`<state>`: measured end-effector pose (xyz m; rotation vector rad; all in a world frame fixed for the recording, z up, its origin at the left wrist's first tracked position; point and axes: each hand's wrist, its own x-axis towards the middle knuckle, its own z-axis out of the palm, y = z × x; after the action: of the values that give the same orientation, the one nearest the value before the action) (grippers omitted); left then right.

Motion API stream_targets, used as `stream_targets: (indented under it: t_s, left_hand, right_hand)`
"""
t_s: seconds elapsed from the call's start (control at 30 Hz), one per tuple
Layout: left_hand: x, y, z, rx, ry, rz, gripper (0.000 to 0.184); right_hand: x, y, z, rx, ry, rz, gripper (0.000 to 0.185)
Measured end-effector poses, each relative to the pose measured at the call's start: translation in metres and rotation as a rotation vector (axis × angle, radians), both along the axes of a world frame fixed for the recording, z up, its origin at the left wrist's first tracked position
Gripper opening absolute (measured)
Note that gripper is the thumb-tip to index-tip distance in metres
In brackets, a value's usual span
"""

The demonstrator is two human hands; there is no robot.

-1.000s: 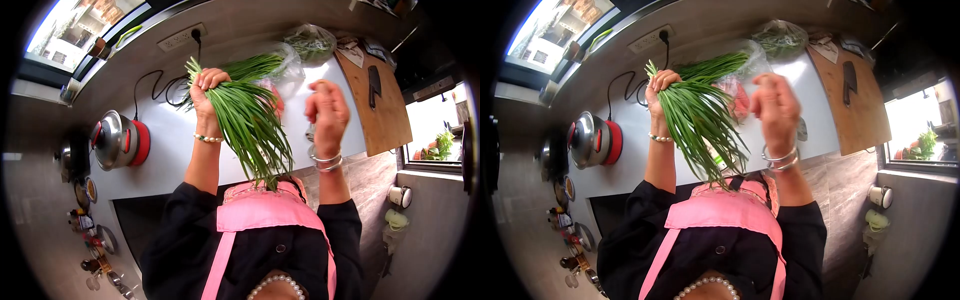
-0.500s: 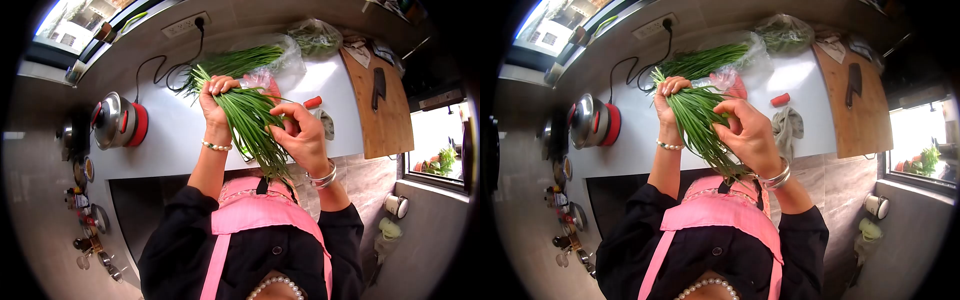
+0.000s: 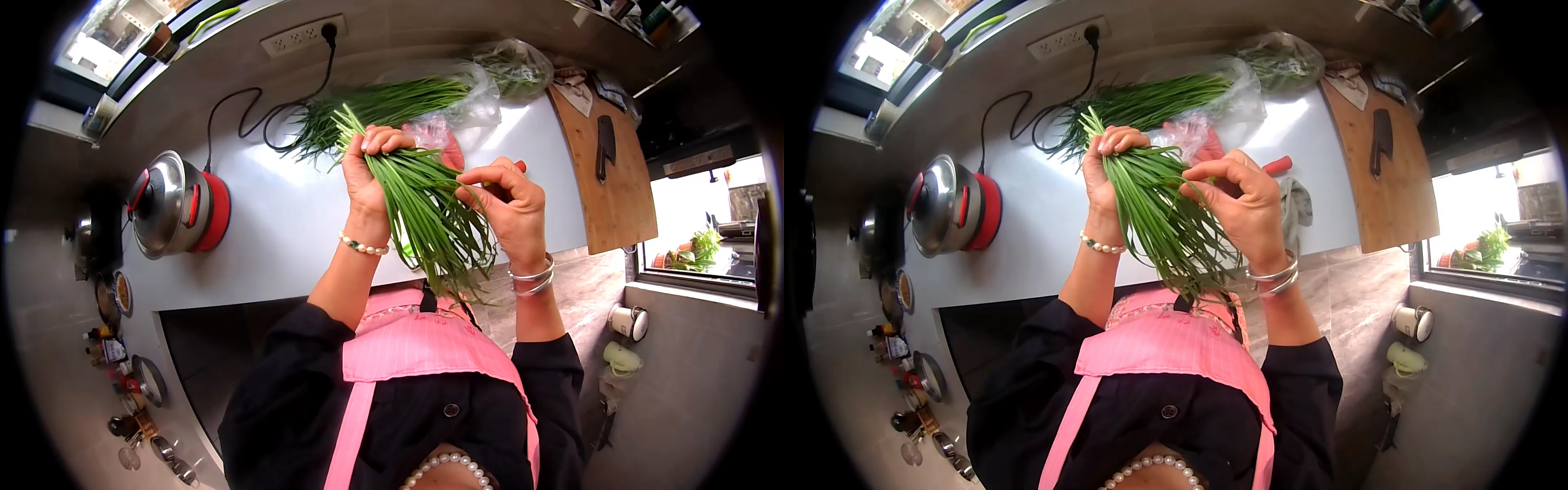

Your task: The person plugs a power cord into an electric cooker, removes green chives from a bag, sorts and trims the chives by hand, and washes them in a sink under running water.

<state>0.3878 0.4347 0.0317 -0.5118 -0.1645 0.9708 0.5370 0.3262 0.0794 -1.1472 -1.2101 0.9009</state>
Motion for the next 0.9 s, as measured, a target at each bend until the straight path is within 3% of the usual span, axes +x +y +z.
stream_targets:
  t_s: [0.17,0.37,0.43,0.53,0.7,0.8,0.9]
  left_hand:
    - [-0.009,0.005,-0.007,0.058,-0.061,-0.031,0.021]
    - [-0.016,0.001,-0.002,0.137,-0.129,-0.097,0.020]
    - [-0.018,-0.001,0.000,0.156,-0.083,-0.098,0.018]
    - [-0.021,-0.004,0.001,0.185,-0.003,-0.098,0.018]
    - [-0.022,-0.007,-0.006,0.238,0.132,-0.139,0.012]
    - [-0.023,-0.008,-0.007,0.110,0.206,-0.269,0.009]
    - [-0.021,-0.009,-0.011,0.046,0.369,-0.337,0.013]
  right_hand:
    - [-0.015,-0.002,0.002,0.115,-0.173,-0.010,0.013]
    - [-0.019,0.004,0.012,0.048,-0.208,-0.039,0.010]
    - [-0.017,0.008,0.014,-0.022,-0.078,0.009,0.011]
    - [-0.010,0.012,0.022,-0.099,-0.193,-0.007,0.009]
    - [-0.012,0.020,0.039,0.029,-0.289,-0.059,0.011]
    - [-0.008,0.024,0.038,0.047,-0.417,-0.076,0.014]
    - [-0.014,0.028,0.037,-0.053,-0.185,-0.057,0.016]
